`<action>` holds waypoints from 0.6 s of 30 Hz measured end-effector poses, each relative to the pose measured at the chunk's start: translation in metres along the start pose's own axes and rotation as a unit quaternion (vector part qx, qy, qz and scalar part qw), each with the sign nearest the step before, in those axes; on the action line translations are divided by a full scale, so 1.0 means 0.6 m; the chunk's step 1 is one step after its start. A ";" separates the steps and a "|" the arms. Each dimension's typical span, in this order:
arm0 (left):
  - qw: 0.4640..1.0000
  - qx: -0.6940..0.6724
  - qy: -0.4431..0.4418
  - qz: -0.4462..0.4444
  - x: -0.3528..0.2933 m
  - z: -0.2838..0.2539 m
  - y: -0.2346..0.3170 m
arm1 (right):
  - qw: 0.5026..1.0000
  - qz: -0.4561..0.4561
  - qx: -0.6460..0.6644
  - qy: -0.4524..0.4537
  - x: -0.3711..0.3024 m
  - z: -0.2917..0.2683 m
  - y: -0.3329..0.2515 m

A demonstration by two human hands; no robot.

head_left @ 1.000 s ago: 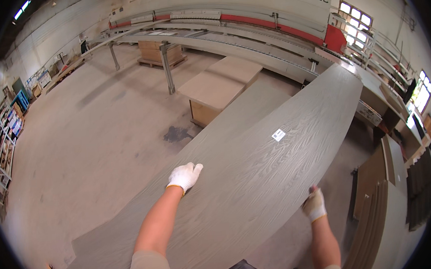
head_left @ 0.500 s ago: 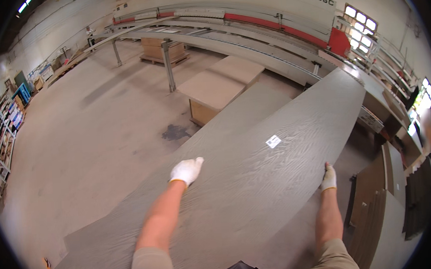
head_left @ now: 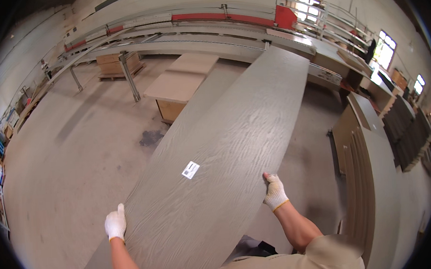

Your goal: The person repeatedly lifts large rectangular wood panels from a stack and places them onto a work table. The person handles each panel with gloved hands, aligns it on the table, and returns to the stack to repeat the process.

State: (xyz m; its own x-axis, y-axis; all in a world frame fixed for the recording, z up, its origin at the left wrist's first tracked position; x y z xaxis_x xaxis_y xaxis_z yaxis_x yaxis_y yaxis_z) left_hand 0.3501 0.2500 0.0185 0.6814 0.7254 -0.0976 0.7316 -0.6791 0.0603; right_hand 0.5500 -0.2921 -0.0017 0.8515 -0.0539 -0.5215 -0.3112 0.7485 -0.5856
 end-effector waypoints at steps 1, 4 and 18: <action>1.000 0.001 0.004 -0.001 -0.020 -0.010 -0.031 | 1.000 0.009 -0.001 0.001 -0.032 0.005 0.017; 1.000 0.006 0.028 -0.009 -0.079 -0.037 -0.133 | 0.999 0.038 -0.002 -0.036 -0.100 0.006 0.068; 0.992 0.007 0.072 -0.101 -0.279 -0.125 -0.468 | 0.984 0.116 -0.119 -0.062 -0.276 0.007 0.281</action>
Point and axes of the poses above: each hand's wrist, its own x-axis towards the middle knuckle, its own z-axis out of the palm, y = z × x, the point moved 1 cm from there along x, towards the middle knuckle, and after that the axes turned 6 degrees about x, right-handed, at the moved point
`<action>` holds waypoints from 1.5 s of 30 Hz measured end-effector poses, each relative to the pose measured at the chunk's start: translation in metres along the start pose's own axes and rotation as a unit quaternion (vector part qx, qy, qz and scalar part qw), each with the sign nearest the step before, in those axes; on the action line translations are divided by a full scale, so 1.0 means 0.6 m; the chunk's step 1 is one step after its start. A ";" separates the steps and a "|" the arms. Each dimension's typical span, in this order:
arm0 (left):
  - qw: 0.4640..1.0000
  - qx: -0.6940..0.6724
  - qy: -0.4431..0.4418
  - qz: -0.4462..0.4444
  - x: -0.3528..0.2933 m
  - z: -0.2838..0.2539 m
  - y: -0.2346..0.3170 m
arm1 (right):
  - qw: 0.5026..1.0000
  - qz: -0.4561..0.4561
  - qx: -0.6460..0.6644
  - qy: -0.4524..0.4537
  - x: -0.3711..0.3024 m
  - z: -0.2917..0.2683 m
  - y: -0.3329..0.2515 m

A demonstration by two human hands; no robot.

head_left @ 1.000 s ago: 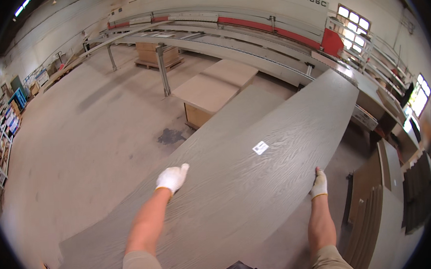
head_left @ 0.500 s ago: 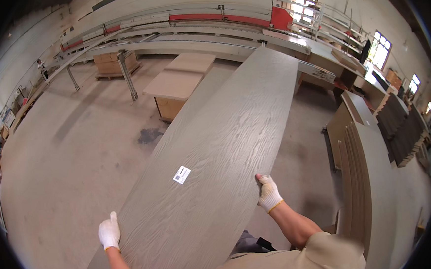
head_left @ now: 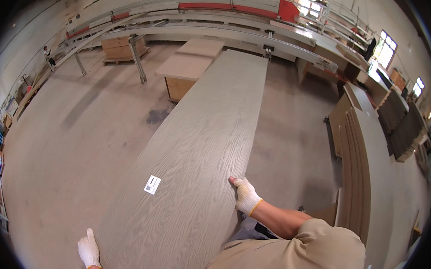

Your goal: The person repeatedly lifts large rectangular wood panels from a stack and places them onto a work table. The person handles each panel with gloved hands, aligns it on the table, and returns to the stack to repeat the process.

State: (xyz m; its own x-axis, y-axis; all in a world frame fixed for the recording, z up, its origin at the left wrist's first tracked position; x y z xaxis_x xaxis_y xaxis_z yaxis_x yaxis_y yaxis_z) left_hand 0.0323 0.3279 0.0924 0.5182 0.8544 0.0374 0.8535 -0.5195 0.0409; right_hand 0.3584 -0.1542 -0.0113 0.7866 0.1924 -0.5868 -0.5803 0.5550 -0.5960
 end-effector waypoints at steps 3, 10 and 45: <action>1.000 -0.014 -0.007 -0.027 -0.003 0.031 -0.030 | 0.999 -0.002 -0.012 0.042 -0.033 0.036 0.006; 0.999 -0.024 -0.011 -0.029 0.010 0.063 -0.041 | 0.996 -0.009 -0.064 0.055 -0.027 0.025 0.018; 0.994 0.045 0.003 -0.101 0.059 0.225 0.081 | 0.411 -0.351 -0.836 -0.092 0.182 0.127 -0.031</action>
Point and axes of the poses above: each hand's wrist, its own x-axis towards the middle knuckle, its own z-axis out of the palm, y = z × x, the point moved 1 cm from there along x, towards the middle knuckle, and after that the axes turned 6 degrees about x, right-handed, at the moved point
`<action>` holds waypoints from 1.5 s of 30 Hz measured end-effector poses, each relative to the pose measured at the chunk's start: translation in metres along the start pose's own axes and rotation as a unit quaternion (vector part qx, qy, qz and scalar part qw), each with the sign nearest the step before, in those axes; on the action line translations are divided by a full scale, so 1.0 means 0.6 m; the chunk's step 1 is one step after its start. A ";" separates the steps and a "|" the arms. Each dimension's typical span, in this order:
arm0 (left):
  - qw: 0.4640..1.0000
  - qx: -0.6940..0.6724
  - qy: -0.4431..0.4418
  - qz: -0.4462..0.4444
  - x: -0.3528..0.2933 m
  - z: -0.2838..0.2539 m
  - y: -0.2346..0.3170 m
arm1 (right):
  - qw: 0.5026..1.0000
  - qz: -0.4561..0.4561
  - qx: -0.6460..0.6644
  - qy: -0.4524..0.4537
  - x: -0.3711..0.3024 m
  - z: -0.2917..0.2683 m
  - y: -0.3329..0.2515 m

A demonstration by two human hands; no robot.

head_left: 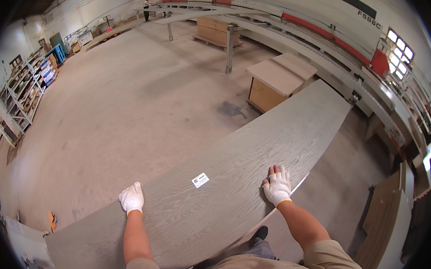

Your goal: The person repeatedly lifts large rectangular wood panels from a stack and places them onto a work table. The person handles each panel with gloved hands, aligns it on the table, and returns to the stack to repeat the process.

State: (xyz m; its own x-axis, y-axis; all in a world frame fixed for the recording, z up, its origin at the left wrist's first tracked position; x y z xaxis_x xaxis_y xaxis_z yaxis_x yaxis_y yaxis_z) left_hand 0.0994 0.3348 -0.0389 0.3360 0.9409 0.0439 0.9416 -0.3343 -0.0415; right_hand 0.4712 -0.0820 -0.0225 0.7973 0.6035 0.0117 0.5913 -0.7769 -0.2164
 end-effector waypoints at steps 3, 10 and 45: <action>1.000 -0.002 0.007 0.002 0.001 -0.001 0.000 | 1.000 -0.005 0.011 0.008 0.005 -0.001 -0.003; 0.999 -0.005 0.032 -0.018 0.004 0.009 0.005 | 1.000 -0.013 0.006 0.021 0.009 0.016 0.009; 0.999 -0.031 0.026 -0.024 -0.011 -0.002 0.002 | 1.000 0.004 0.001 0.005 0.002 -0.005 -0.003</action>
Point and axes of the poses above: each hand's wrist, its own x-axis towards the middle knuckle, its own z-axis out of the palm, y = z × x, the point moved 1 cm from there along x, towards the middle knuckle, and after that the axes turned 6 degrees about x, right-handed, at the moved point
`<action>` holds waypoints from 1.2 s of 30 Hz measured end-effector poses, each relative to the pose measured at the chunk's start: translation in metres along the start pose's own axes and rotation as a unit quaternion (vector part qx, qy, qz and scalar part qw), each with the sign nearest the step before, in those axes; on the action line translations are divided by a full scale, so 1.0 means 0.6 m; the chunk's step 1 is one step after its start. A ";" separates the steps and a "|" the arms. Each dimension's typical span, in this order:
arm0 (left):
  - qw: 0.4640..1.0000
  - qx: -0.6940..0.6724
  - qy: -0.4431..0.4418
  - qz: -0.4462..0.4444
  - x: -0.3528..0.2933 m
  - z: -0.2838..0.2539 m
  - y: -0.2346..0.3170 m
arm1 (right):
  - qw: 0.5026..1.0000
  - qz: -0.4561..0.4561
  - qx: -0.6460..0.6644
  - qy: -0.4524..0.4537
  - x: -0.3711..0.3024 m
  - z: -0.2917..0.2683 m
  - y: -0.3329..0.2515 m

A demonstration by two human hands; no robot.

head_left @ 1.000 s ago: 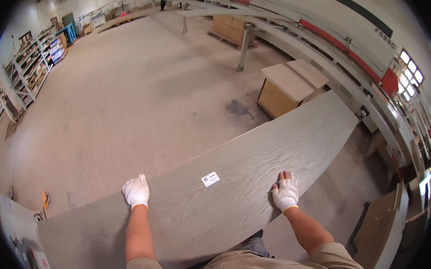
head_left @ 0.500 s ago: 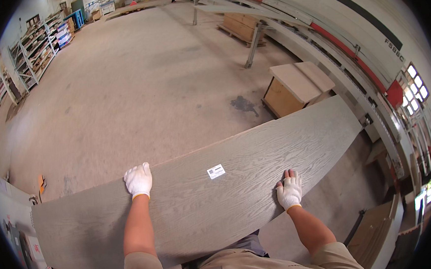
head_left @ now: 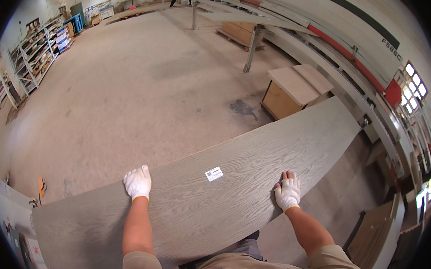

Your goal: The person repeatedly lifts large rectangular wood panels from a stack and places them onto a work table. The person handles each panel with gloved hands, aligns it on the table, and returns to the stack to repeat the process.

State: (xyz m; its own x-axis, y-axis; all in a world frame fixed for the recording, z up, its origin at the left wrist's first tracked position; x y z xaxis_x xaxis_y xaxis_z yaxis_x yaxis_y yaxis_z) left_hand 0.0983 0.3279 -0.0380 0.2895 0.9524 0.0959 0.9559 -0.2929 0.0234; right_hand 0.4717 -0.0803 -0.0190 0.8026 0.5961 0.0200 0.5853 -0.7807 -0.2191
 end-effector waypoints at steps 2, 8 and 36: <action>1.000 0.002 -0.002 0.001 0.001 0.000 0.001 | 1.000 0.000 0.002 0.000 0.001 0.000 0.000; 1.000 0.010 -0.017 -0.011 0.001 0.005 0.005 | 1.000 -0.012 -0.004 0.019 0.000 0.006 0.011; 0.975 0.166 0.046 0.141 0.036 0.057 -0.064 | 0.999 -0.014 0.019 0.038 -0.024 -0.007 -0.037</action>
State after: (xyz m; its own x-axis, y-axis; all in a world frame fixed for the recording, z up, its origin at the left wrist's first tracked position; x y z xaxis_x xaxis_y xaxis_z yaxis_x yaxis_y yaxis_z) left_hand 0.0692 0.3625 -0.0711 0.5516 0.8222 0.1404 0.8072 -0.4839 -0.3380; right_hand 0.4477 -0.0721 -0.0102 0.7932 0.6006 0.1007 0.6042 -0.7553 -0.2540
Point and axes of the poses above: each hand's wrist, its own x-axis towards the middle knuckle, its own z-axis out of the palm, y = z × x, the point moved 1 cm from there along x, towards the middle knuckle, and after that the axes turned 6 degrees about x, right-handed, at the moved point
